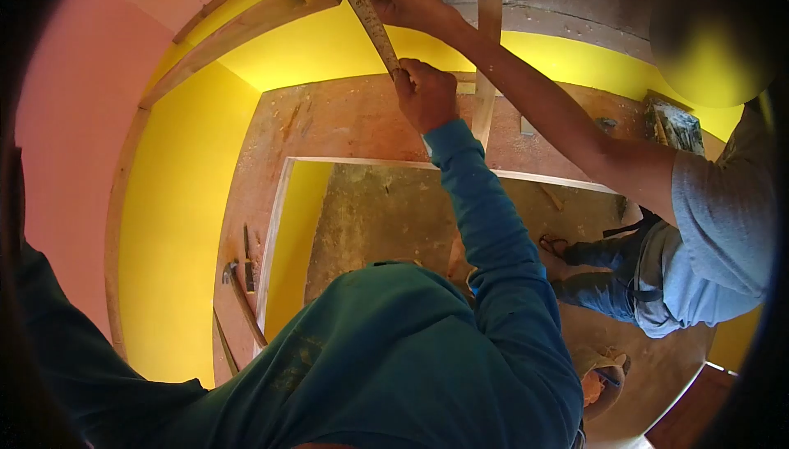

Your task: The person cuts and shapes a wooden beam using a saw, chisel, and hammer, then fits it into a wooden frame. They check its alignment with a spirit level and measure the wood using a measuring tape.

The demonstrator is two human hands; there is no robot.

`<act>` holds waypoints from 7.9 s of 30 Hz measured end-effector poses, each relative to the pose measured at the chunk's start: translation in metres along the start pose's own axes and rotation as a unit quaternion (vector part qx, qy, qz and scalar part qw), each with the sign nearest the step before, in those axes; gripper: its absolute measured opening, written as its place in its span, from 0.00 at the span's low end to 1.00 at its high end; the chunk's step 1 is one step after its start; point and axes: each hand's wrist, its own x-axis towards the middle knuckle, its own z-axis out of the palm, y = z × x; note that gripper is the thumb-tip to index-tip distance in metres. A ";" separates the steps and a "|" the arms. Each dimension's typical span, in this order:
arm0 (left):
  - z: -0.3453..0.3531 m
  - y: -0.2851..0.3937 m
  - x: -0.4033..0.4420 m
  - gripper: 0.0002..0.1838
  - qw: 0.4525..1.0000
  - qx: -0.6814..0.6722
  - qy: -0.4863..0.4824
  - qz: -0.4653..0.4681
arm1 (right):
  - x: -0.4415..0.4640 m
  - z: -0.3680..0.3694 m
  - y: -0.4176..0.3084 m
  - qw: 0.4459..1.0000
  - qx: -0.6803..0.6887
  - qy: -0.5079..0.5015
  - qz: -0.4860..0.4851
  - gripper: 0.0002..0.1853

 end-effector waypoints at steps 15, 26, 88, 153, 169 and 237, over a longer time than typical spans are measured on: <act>0.060 0.123 -0.102 0.17 0.936 -0.351 -0.030 -0.004 | -0.006 0.009 -0.001 0.996 -0.042 0.071 -0.026 0.07; 0.079 0.174 -0.131 0.18 0.887 -0.458 -0.051 -0.025 | -0.005 0.001 0.005 0.998 -0.033 -0.020 0.055 0.10; 0.213 0.160 -0.264 0.14 0.722 -0.645 -0.225 -0.113 | -0.055 -0.071 -0.046 0.921 0.011 -0.373 0.112 0.10; 0.057 0.625 -0.177 0.25 0.078 -0.940 -0.201 -0.266 | 0.010 -0.076 -0.007 0.921 0.285 -0.126 0.232 0.19; 0.048 0.626 -0.207 0.25 0.022 -0.914 -0.249 -0.319 | 0.055 -0.032 -0.076 0.785 0.534 -0.225 0.218 0.41; -0.007 0.554 -0.055 0.28 0.222 -0.930 -0.035 -0.290 | -0.178 -0.045 0.162 0.857 0.201 0.077 0.468 0.19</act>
